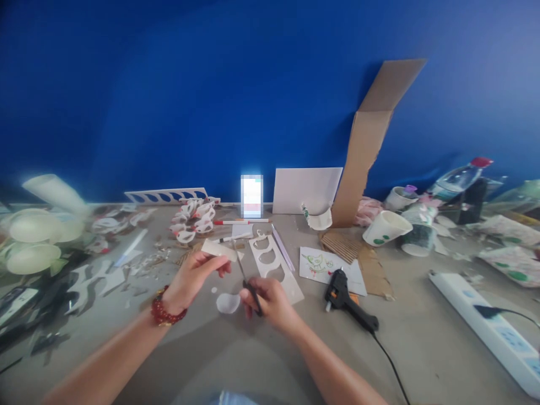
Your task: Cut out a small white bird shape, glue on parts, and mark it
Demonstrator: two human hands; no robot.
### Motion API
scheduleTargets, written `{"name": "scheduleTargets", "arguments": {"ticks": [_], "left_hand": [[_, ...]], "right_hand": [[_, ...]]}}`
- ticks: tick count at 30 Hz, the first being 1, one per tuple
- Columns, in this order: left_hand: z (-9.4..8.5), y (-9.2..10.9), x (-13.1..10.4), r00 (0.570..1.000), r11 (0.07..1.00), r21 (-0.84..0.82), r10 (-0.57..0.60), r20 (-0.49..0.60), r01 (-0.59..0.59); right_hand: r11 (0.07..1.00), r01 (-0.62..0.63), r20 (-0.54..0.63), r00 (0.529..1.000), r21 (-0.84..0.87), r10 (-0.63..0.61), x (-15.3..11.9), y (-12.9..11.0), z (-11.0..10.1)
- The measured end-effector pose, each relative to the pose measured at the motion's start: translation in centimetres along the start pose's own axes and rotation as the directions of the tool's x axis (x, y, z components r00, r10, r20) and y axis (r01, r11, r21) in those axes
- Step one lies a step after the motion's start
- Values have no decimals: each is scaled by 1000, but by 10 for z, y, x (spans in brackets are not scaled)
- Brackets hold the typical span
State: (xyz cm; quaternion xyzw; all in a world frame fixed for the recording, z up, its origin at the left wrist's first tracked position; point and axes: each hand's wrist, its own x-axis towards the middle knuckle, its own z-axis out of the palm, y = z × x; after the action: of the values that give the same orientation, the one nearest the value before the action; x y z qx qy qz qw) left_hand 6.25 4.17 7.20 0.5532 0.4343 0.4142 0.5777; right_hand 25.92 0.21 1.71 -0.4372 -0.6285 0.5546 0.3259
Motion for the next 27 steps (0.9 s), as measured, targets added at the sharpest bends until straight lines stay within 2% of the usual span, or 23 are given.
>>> {"name": "scheduleTargets", "arguments": {"ticks": [10,22,27], "left_hand": [[-2,4,0,997,999,49,27,-73,-23],[-6,6,1,993,985,143,101,-56,-92],[-1,1,-1,987,984,105,152,-44,-147]], "right_hand": [[998,26,15,1000,-59,-25,-1,-8,-3],[998,34,75,997,-46,-30,-2,-4,-6],[998,20,54,998,-57,-17,-1,-8,-6]]}}
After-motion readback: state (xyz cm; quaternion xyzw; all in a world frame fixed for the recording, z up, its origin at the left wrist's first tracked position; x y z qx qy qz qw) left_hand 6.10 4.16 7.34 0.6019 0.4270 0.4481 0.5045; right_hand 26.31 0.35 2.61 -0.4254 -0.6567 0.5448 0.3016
